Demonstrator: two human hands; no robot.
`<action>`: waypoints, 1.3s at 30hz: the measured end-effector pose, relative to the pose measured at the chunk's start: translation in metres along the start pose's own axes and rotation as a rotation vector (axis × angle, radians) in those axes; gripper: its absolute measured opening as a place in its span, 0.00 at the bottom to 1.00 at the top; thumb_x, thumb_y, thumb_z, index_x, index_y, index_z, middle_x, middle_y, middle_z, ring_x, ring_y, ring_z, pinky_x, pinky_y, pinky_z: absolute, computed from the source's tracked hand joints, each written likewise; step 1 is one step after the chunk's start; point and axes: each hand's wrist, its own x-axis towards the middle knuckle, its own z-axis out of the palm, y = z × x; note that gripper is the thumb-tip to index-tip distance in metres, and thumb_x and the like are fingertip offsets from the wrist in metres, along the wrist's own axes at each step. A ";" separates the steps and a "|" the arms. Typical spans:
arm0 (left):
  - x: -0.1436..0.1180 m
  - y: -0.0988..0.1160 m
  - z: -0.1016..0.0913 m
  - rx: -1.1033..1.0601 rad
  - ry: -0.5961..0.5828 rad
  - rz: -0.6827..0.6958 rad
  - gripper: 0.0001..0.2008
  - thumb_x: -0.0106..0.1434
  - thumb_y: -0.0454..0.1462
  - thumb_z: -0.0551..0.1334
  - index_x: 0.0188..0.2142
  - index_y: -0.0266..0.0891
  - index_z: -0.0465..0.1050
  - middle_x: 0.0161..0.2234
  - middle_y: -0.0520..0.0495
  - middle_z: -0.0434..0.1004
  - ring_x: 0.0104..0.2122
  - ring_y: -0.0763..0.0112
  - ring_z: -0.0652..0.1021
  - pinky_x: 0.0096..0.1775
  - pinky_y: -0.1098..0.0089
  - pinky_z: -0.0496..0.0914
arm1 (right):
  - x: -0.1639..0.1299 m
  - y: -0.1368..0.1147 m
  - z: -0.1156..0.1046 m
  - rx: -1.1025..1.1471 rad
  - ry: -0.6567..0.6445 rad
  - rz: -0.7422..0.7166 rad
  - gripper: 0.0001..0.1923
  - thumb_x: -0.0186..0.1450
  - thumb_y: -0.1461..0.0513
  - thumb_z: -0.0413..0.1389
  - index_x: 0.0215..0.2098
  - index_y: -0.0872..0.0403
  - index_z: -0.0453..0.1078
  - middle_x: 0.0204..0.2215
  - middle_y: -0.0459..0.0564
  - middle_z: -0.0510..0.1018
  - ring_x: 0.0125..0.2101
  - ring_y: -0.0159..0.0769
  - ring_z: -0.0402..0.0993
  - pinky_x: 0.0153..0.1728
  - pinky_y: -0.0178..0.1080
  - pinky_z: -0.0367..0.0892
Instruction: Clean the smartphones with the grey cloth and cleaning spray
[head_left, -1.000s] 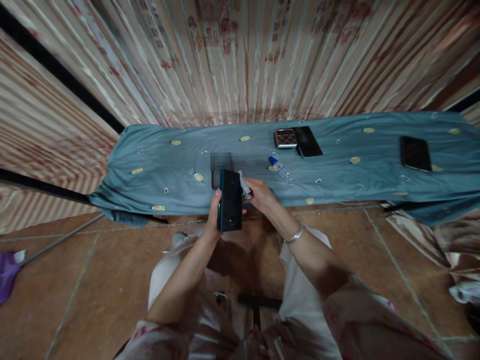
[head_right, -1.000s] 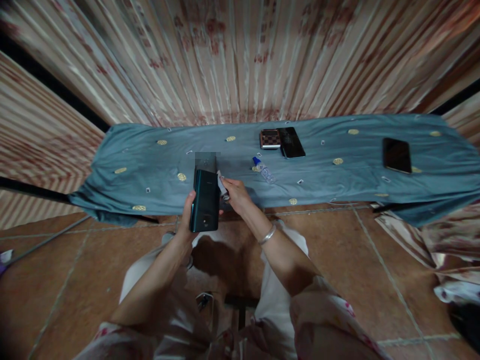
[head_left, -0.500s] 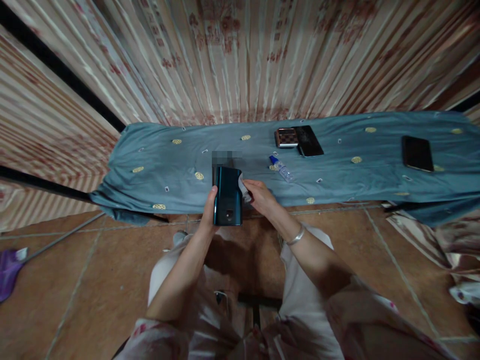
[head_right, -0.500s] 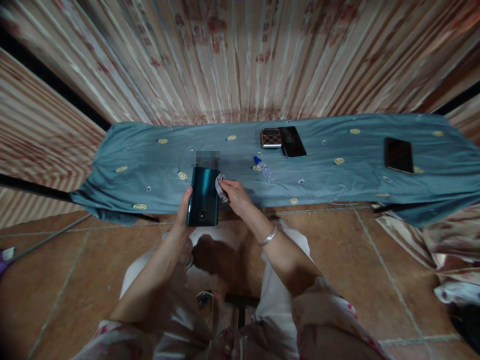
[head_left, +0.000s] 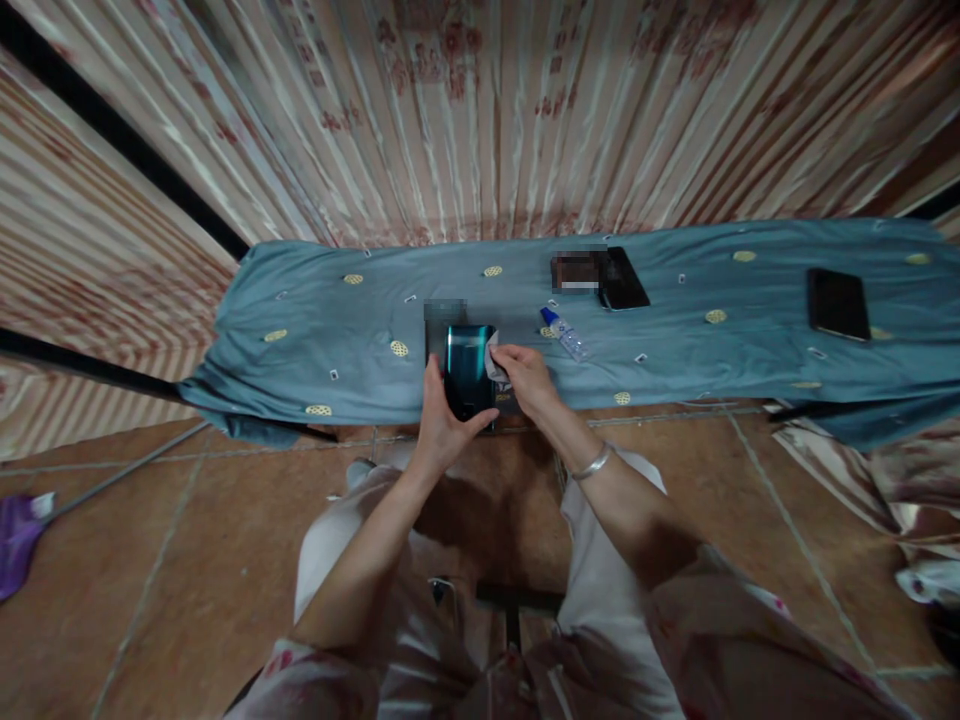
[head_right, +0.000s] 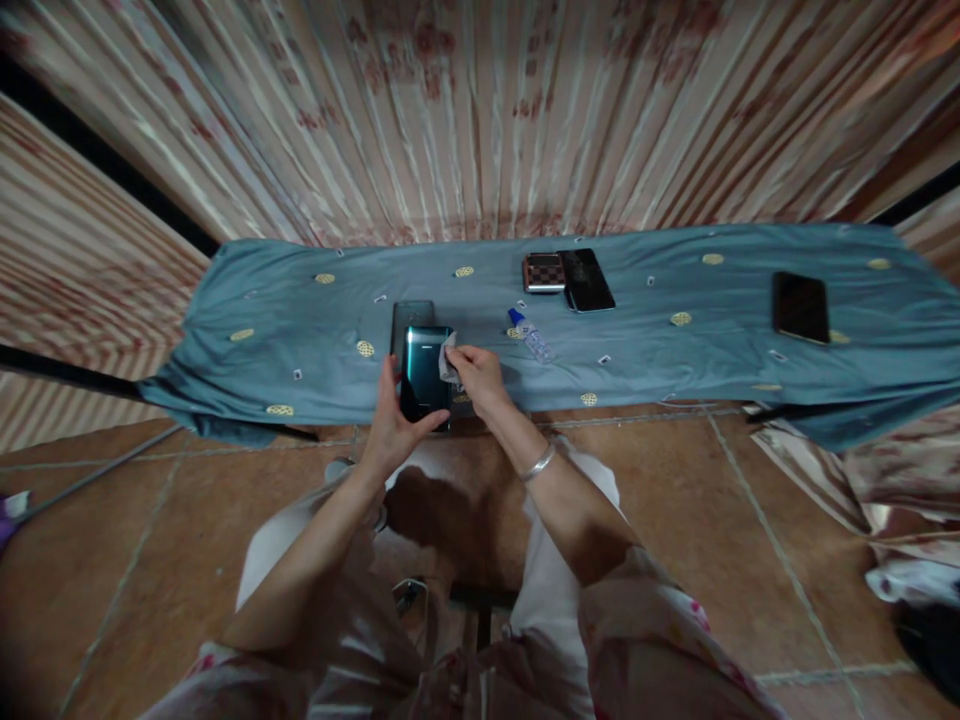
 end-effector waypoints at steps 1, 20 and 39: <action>-0.001 -0.002 0.001 0.087 -0.015 0.065 0.63 0.43 0.51 0.76 0.70 0.36 0.43 0.70 0.27 0.47 0.69 0.44 0.53 0.66 0.48 0.52 | 0.000 0.000 0.000 0.000 0.011 -0.007 0.19 0.50 0.47 0.66 0.19 0.53 0.71 0.15 0.40 0.71 0.19 0.26 0.62 0.22 0.31 0.57; 0.003 -0.007 0.002 0.233 -0.043 0.205 0.59 0.47 0.36 0.70 0.70 0.33 0.34 0.69 0.27 0.48 0.69 0.46 0.55 0.66 0.50 0.53 | -0.009 0.001 -0.001 -0.229 -0.081 -0.124 0.22 0.56 0.45 0.59 0.21 0.54 0.71 0.15 0.39 0.65 0.20 0.27 0.57 0.22 0.32 0.53; 0.012 0.014 -0.008 -0.734 0.062 -0.497 0.43 0.46 0.37 0.67 0.63 0.43 0.60 0.57 0.43 0.73 0.53 0.60 0.75 0.52 0.64 0.70 | -0.039 0.005 0.010 -0.569 -0.295 -0.387 0.20 0.69 0.51 0.48 0.26 0.52 0.70 0.25 0.45 0.73 0.28 0.35 0.70 0.32 0.35 0.63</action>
